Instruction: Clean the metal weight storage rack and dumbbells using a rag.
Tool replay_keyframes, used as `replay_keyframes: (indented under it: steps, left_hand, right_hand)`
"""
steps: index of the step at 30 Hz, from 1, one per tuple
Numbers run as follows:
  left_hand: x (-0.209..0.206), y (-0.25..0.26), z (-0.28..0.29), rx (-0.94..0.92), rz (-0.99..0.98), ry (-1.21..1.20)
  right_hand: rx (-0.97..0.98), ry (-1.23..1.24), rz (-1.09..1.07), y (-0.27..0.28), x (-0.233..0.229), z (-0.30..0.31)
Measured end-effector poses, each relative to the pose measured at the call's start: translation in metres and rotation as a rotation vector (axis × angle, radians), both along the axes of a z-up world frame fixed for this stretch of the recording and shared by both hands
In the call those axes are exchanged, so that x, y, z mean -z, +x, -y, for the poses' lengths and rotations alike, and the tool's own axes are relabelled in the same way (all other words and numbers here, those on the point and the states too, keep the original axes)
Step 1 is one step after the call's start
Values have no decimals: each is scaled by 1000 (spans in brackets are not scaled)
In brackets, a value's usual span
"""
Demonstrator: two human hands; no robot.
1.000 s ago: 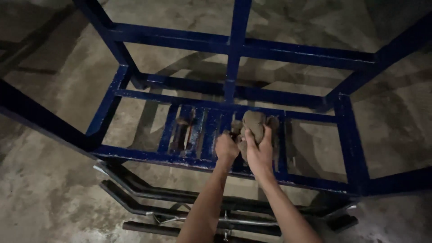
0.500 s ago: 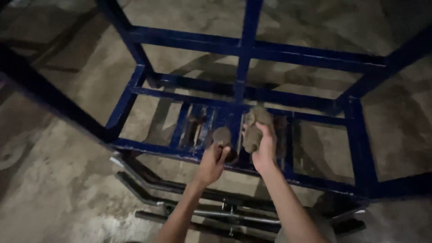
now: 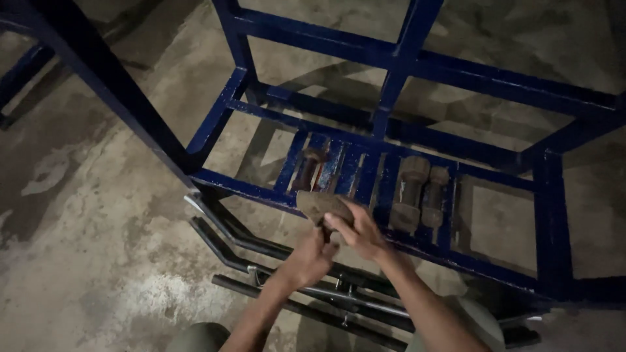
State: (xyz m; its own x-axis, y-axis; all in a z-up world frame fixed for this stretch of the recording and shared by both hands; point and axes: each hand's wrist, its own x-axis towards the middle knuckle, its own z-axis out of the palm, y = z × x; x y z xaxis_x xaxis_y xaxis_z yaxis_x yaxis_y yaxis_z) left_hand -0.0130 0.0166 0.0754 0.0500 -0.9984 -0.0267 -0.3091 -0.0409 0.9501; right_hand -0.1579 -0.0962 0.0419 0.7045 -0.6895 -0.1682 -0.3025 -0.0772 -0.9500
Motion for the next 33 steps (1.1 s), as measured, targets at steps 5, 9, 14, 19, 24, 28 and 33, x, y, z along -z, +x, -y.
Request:
replay_keyframes:
  steps: [5,9,14,19,24,28,33]
  left_hand:
    - [34,-5,-3,-176,322,504]
    - [61,15,-6,-124,202,219]
    - [56,11,-8,-46,30,-11]
    - [22,-11,-7,-133,502,460]
    - [50,-16,0,-122,758,400]
    - [42,-9,3,-106,540,454]
    - [76,11,7,1,88,-32]
  right_hand:
    - [-59,-63,-136,0,71,0]
    - [-154,-179,127,21,-21,-21]
    - [-71,-341,88,24,-3,-24]
    - [118,-235,-263,41,-50,-33]
    - [152,-226,-533,40,-23,-19]
    - [90,-233,-321,34,-27,-24]
    - [37,-134,-104,22,-11,-14]
